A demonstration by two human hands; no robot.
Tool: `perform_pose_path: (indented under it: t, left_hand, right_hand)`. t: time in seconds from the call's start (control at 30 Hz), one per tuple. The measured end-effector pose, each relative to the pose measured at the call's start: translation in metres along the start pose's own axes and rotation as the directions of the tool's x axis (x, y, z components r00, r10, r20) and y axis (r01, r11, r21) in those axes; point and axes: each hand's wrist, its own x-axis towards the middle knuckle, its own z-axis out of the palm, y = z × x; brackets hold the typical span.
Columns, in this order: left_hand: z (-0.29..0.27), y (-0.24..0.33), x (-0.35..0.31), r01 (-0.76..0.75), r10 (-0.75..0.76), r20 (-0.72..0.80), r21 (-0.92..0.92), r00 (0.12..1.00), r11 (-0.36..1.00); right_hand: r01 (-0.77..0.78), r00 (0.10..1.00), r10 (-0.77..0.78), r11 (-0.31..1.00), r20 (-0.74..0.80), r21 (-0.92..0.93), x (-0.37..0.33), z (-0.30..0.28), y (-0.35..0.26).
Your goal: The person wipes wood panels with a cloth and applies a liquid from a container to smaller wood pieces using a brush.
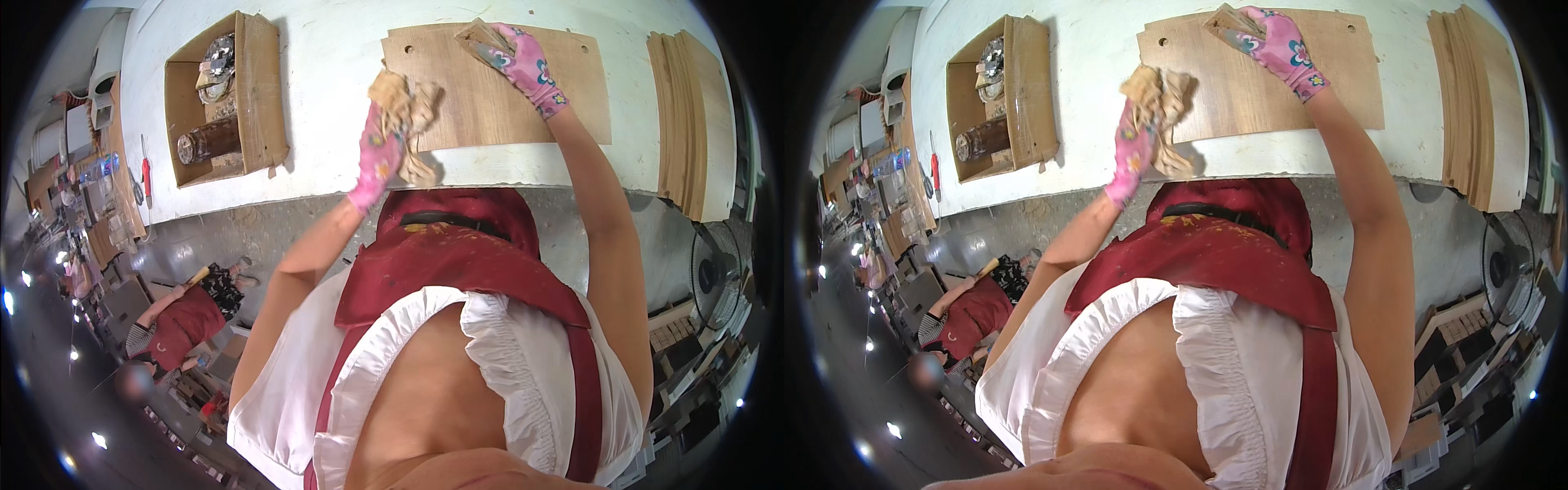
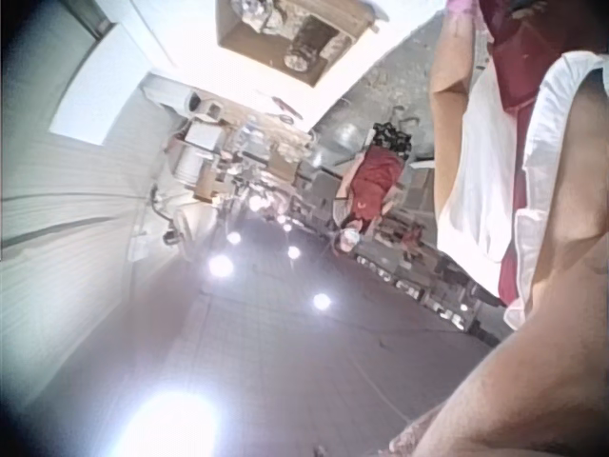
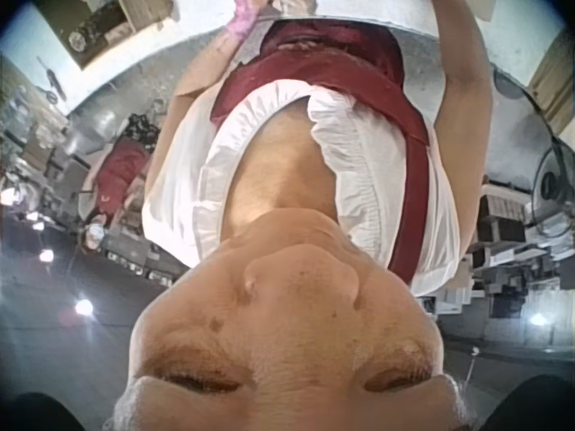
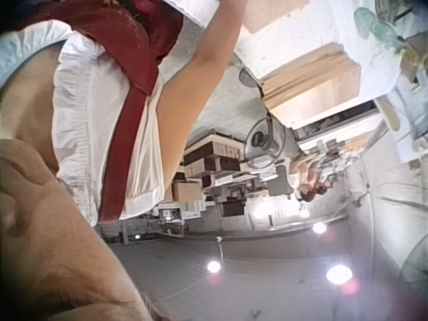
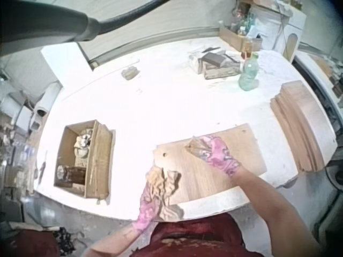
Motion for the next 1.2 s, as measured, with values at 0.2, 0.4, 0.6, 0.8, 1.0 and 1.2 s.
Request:
perform_pose_path:
  t: [0.2, 0.4, 0.6, 0.8, 1.0, 1.2]
  left_hand:
    - [0.002, 0.032, 0.083, -0.202, 0.179, 0.117, 0.778, 0.977, 0.595]
    - [0.001, 0.037, 0.109, -0.257, 0.149, 0.253, 0.478, 0.956, 0.840]
    - [-0.010, -0.003, -0.016, 0.088, -0.092, 0.000, 0.286, 0.996, 0.954]
    - [-0.118, -0.043, -0.031, 0.099, -0.075, -0.204, 0.110, 0.976, 0.989]
    - [0.004, 0.065, 0.052, -0.166, 0.200, 0.016, 0.624, 0.980, 0.764]
    - [0.049, 0.045, 0.128, -0.652, -0.026, 0.704, 0.642, 0.710, -0.403]
  right_hand:
    - [-0.038, 0.998, 0.032, 0.994, 0.061, 0.102, 0.001, -0.004, -0.004]
    - [-0.067, 0.995, 0.060, 0.994, 0.082, 0.088, 0.005, -0.004, -0.010]
    - [-0.009, 1.000, 0.013, 0.986, -0.026, 0.164, 0.001, 0.000, -0.005]
    - [0.052, 0.994, -0.031, 0.977, -0.106, 0.206, 0.005, -0.002, -0.002]
    - [-0.331, 0.910, 0.388, 0.891, -0.143, 0.310, -0.054, -0.011, -0.010]
    - [-0.048, 0.995, 0.052, 0.997, -0.083, 0.057, -0.120, -0.043, -0.019]
